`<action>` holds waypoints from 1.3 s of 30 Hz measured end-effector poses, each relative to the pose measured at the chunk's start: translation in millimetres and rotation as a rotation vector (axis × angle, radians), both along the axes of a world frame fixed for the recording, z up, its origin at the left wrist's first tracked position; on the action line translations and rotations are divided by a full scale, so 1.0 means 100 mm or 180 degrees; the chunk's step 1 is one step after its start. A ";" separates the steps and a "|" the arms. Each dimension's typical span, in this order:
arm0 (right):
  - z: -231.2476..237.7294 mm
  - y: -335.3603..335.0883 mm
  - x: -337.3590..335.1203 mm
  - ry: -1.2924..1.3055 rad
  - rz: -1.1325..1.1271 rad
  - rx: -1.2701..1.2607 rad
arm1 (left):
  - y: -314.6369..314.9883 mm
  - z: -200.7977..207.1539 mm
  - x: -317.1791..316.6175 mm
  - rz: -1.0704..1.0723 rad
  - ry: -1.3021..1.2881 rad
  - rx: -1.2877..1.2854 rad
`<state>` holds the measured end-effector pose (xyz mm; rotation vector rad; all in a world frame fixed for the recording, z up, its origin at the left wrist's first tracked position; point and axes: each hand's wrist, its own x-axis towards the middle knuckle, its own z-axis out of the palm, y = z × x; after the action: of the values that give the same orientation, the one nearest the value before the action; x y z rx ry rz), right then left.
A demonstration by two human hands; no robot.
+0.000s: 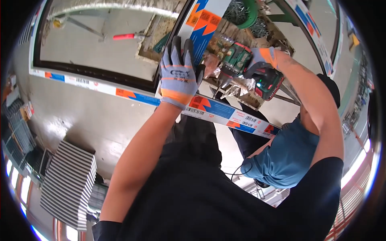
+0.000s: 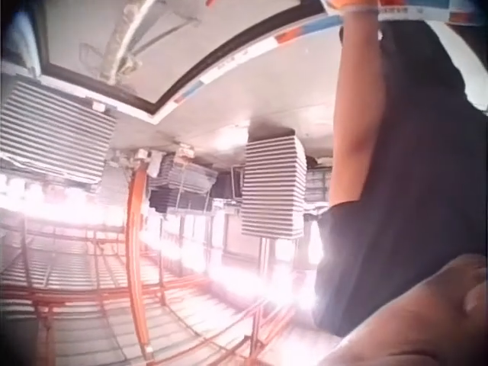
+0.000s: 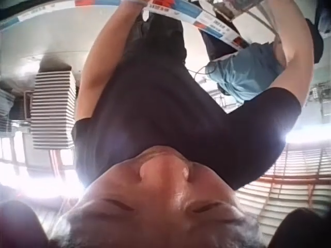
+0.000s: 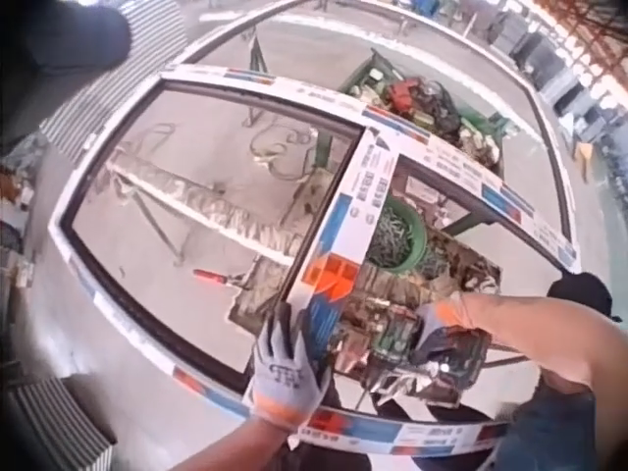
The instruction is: Assembling and securing metal window frame components using a power drill and mallet.
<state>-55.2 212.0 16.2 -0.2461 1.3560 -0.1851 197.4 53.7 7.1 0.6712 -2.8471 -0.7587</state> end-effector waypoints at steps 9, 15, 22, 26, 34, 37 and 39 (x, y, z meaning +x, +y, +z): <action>-0.31 -0.04 -0.10 -0.0851 0.0629 -0.0242 | -0.02 0.01 -0.05 0.0580 -0.0227 0.0120; -0.58 0.14 -0.13 -0.0873 0.0516 0.0034 | 0.02 -0.02 -0.06 0.0551 -0.0289 -0.0100; -0.70 0.35 -0.09 -0.0998 -0.0140 -0.0020 | 0.04 -0.11 -0.02 0.0513 -0.0225 -0.0177; -0.65 0.22 0.04 -0.1044 -0.0081 0.0348 | 0.04 -0.08 0.02 0.0488 -0.0082 -0.0085; -0.81 0.18 0.14 -0.0990 0.0482 -0.0010 | 0.01 -0.16 0.02 0.0342 -0.0116 -0.0416; -0.66 0.15 0.22 -0.1295 -0.0237 -0.0885 | 0.01 -0.15 0.04 0.0411 -0.0147 -0.0321; -0.61 0.00 0.16 -0.1295 -0.0089 -0.0165 | -0.01 -0.13 0.03 0.0339 -0.0185 -0.0448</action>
<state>-38.9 211.7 -44.7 -0.2189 0.9521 -0.2781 199.9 52.3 -6.3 0.8282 -2.8556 -0.5256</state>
